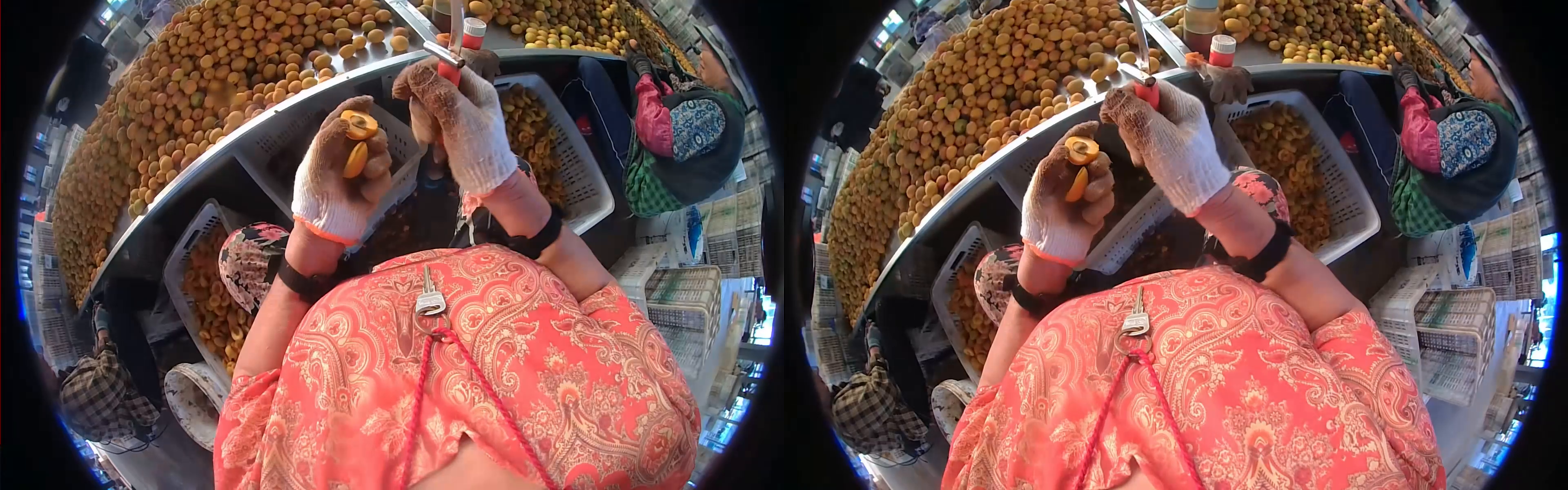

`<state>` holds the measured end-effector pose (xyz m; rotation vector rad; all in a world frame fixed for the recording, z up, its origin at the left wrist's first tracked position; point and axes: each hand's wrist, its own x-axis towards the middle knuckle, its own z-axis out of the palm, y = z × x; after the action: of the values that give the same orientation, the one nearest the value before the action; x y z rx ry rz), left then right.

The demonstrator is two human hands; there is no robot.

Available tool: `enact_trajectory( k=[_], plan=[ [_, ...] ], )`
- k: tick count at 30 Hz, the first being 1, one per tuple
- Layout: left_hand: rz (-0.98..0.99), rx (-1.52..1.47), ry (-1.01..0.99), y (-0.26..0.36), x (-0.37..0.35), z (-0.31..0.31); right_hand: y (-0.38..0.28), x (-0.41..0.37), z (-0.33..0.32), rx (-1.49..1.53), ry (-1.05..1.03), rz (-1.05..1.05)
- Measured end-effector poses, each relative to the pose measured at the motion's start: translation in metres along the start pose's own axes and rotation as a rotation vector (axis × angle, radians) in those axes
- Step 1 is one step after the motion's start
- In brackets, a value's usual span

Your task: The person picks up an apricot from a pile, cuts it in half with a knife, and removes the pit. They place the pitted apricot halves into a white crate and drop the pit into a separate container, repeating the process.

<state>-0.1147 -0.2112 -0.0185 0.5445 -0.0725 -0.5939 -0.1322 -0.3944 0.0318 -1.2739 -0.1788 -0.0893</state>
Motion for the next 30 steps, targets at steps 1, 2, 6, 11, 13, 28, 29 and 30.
enact_trajectory(
  k=[1, 2, 6, 11, 13, 28, 29, 30],
  plan=[
    [-0.003, 0.0, 0.001, 0.001, 0.0, 0.001, -0.003, 0.001, 0.005, -0.074, -0.01, -0.047],
    [-0.029, -0.017, 0.01, 0.002, 0.002, 0.002, -0.003, 0.002, 0.008, -0.15, -0.019, -0.097],
    [-0.068, -0.038, -0.023, 0.004, 0.001, -0.005, 0.006, 0.011, -0.007, -0.635, -0.038, -0.543],
    [0.098, 0.111, 0.055, -0.004, -0.006, 0.006, -0.025, -0.001, 0.012, -0.146, 0.055, -0.241],
    [0.073, 0.107, -0.044, -0.001, -0.007, -0.006, -0.024, -0.001, 0.011, -0.172, -0.023, -0.209],
    [0.332, 0.682, 0.169, -0.012, -0.011, 0.011, -0.007, -0.003, 0.002, -0.047, -0.058, 0.161],
    [0.345, 0.783, 0.149, -0.01, -0.012, 0.01, -0.006, -0.002, 0.001, -0.06, -0.069, 0.143],
    [0.347, 0.784, 0.159, -0.008, -0.012, 0.008, -0.007, 0.0, 0.004, -0.057, -0.076, 0.148]
  ],
)
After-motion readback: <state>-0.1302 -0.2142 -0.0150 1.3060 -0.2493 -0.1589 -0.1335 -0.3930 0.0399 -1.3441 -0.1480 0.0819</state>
